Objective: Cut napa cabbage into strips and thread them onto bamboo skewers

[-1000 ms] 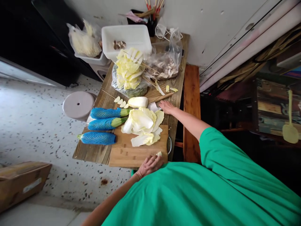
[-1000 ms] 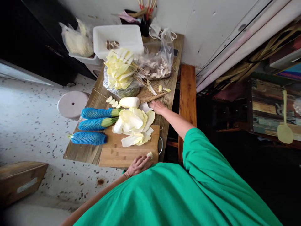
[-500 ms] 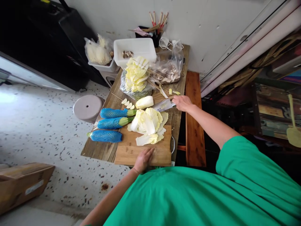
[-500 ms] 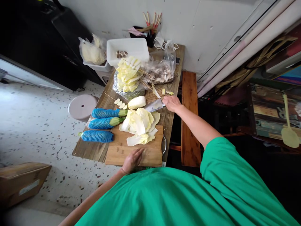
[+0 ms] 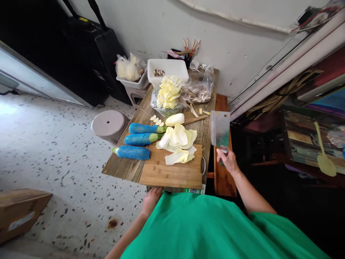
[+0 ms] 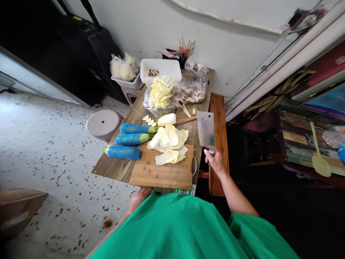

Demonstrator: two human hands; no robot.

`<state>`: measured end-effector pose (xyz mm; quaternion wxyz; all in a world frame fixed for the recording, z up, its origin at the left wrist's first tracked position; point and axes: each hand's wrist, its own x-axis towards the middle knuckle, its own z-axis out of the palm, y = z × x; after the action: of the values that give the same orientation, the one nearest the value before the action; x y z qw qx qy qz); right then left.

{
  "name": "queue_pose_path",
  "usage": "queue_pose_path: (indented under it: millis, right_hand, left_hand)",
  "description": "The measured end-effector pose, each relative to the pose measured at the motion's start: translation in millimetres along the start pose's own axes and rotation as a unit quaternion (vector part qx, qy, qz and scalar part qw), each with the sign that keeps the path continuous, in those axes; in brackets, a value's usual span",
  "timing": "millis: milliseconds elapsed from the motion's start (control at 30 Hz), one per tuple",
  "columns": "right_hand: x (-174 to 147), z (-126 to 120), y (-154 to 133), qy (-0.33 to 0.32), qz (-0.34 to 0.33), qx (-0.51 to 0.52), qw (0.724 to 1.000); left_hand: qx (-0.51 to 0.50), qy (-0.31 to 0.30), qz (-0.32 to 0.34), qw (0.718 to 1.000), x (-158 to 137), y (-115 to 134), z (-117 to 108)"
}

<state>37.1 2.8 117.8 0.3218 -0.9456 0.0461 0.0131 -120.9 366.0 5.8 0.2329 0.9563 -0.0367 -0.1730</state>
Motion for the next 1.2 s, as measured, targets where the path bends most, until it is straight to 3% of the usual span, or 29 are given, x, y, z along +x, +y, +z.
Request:
queue_pose_path:
  millis: [100, 167, 333, 433, 533, 633, 767, 967, 1200]
  right_hand:
    - [-40.1, 25.5, -18.6, -0.033, -0.01, 0.024, 0.999]
    - [-58.1, 42.1, -27.0, -0.051, -0.02, 0.023, 0.998]
    - [-85.3, 66.1, -42.2, -0.058, -0.054, -0.022, 0.997]
    - [-99.2, 66.3, -56.0, -0.053, -0.086, -0.053, 0.994]
    - [-111.1, 65.3, -72.3, -0.093, -0.129, -0.092, 0.983]
    - [-117.8, 71.1, -85.8, -0.159, -0.16, -0.142, 0.964]
    - [-118.8, 85.2, -96.7, -0.217, -0.173, -0.2, 0.939]
    - [-113.1, 84.0, -103.8, -0.245, -0.18, -0.252, 0.919]
    - [-109.4, 80.5, -97.5, -0.223, -0.187, -0.235, 0.927]
  left_hand:
    - [0.023, 0.045, 0.085, 0.995, 41.0, 18.6, -10.5]
    - [0.113, 0.125, 0.169, 0.971, 71.4, 31.3, -17.9]
    - [0.133, 0.16, 0.205, 0.956, 118.9, 44.4, -34.4]
    - [0.135, 0.16, 0.247, 0.946, 110.1, 34.5, -43.9]
    - [0.131, 0.163, 0.277, 0.938, 81.4, 16.0, -44.5]
    - [0.119, 0.153, 0.301, 0.934, 56.0, -2.7, -31.3]
    - [0.089, 0.154, 0.311, 0.933, 48.6, -16.5, -9.5]
    - [0.058, 0.158, 0.318, 0.933, 51.5, -12.5, -6.5]
    - [0.018, 0.119, 0.31, 0.943, 46.9, -1.1, -9.8]
